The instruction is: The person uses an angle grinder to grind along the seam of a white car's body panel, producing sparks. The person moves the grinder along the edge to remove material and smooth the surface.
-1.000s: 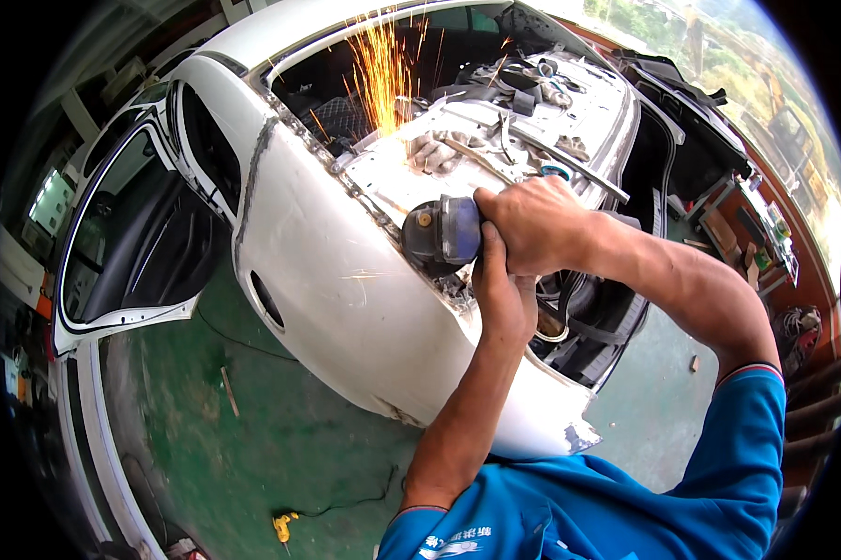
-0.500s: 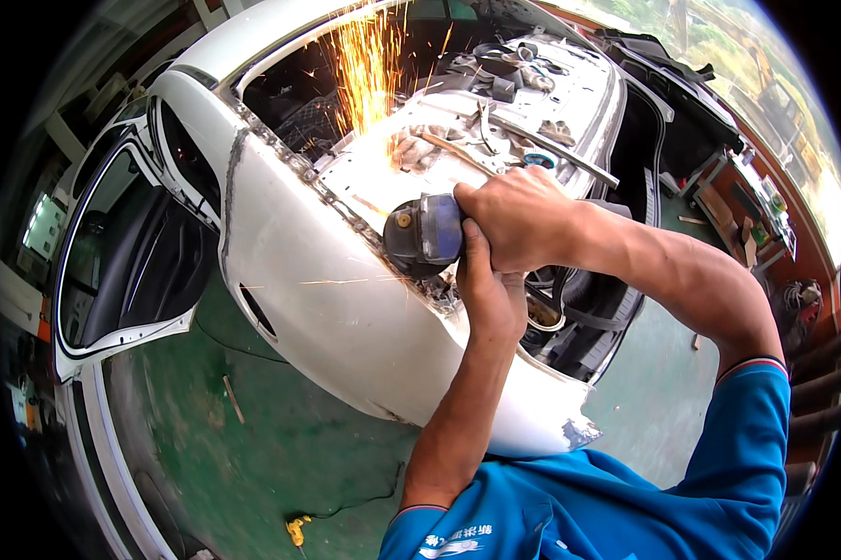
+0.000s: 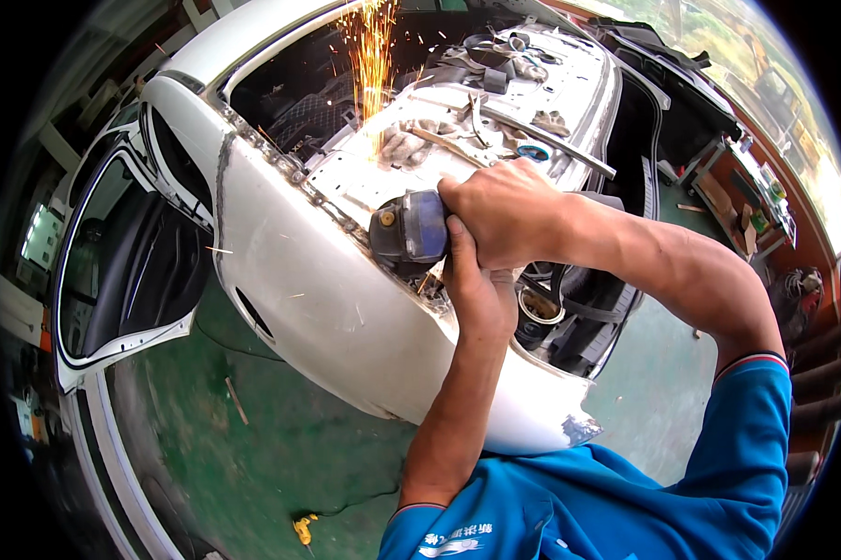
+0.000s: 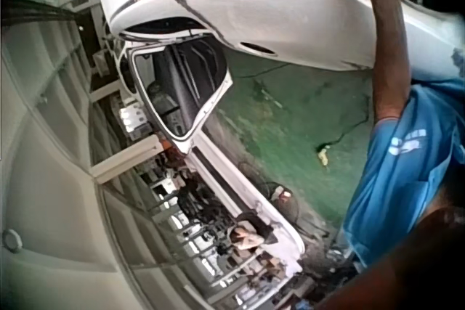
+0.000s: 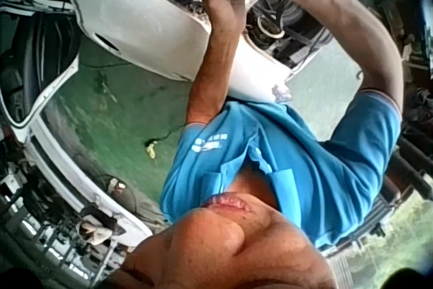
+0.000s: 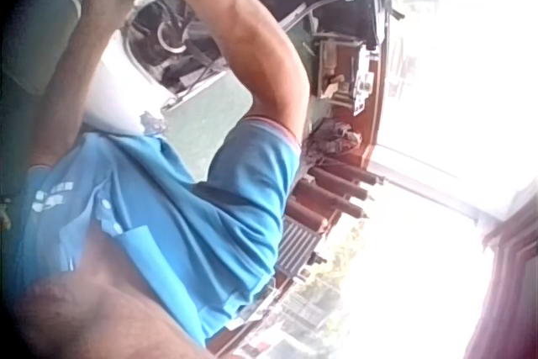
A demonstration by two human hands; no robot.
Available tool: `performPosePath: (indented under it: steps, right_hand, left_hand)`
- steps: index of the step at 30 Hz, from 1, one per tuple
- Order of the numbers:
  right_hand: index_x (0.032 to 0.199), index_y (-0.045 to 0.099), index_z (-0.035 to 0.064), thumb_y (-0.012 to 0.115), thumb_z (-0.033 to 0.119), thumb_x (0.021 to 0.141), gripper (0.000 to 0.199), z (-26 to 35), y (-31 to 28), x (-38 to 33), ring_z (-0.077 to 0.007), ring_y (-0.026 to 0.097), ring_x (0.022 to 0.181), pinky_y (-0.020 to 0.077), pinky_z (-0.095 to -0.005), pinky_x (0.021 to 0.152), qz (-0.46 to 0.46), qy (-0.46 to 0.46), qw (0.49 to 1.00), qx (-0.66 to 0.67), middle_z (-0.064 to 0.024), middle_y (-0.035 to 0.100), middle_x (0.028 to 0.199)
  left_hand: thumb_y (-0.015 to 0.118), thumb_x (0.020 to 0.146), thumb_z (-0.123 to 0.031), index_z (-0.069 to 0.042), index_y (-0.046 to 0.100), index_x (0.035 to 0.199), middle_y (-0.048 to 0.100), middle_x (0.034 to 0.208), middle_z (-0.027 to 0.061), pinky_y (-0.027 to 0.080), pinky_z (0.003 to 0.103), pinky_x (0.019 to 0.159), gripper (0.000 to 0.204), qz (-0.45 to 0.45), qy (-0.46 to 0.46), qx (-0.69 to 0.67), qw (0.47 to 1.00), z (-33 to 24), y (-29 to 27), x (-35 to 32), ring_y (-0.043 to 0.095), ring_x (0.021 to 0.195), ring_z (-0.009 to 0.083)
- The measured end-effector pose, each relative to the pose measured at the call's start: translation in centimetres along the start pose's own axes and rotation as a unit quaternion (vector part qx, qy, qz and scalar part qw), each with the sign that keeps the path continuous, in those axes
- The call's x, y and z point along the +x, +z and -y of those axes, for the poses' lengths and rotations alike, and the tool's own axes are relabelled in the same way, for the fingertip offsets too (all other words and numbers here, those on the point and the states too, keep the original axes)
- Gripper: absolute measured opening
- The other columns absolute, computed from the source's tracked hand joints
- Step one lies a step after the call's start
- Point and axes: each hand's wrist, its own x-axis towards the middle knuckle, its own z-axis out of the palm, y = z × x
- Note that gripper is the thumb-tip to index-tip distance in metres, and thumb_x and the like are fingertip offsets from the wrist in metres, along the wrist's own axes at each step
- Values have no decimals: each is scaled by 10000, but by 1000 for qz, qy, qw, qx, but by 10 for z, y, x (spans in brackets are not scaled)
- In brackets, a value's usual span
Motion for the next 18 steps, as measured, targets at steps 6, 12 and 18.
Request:
performPosePath:
  steps: [6, 12, 18]
  right_hand:
    - [1016, 563, 13, 699, 195, 778, 329, 2, -1, -3, -391, 696, 807, 510, -487, 691, 0, 5, 1000, -9, -174, 681, 783]
    - [1016, 559, 11, 693, 179, 772, 325, -1, 0, -5, -389, 687, 786, 500, -489, 683, -26, 14, 1000, -9, -165, 670, 765]
    - [1025, 553, 12, 688, 156, 758, 332, -2, -8, -18, -394, 673, 767, 475, -495, 654, 13, 22, 999, -23, -151, 652, 758]
  left_hand:
    - [387, 1081, -511, -57, 404, 1491, 513, 1462, 79, 420, 370, 1093, 612, -24, 5, -15, 1000, 7, 2, -2, 506, 1344, 182]
    - [342, 1095, -499, -35, 387, 1496, 505, 1466, 111, 395, 385, 1120, 615, 22, -4, -13, 1000, 0, -1, 5, 490, 1363, 207]
    - [353, 1100, -476, -10, 346, 1505, 468, 1486, 114, 386, 384, 1128, 618, 25, -5, -36, 999, 14, 6, -5, 461, 1376, 204]
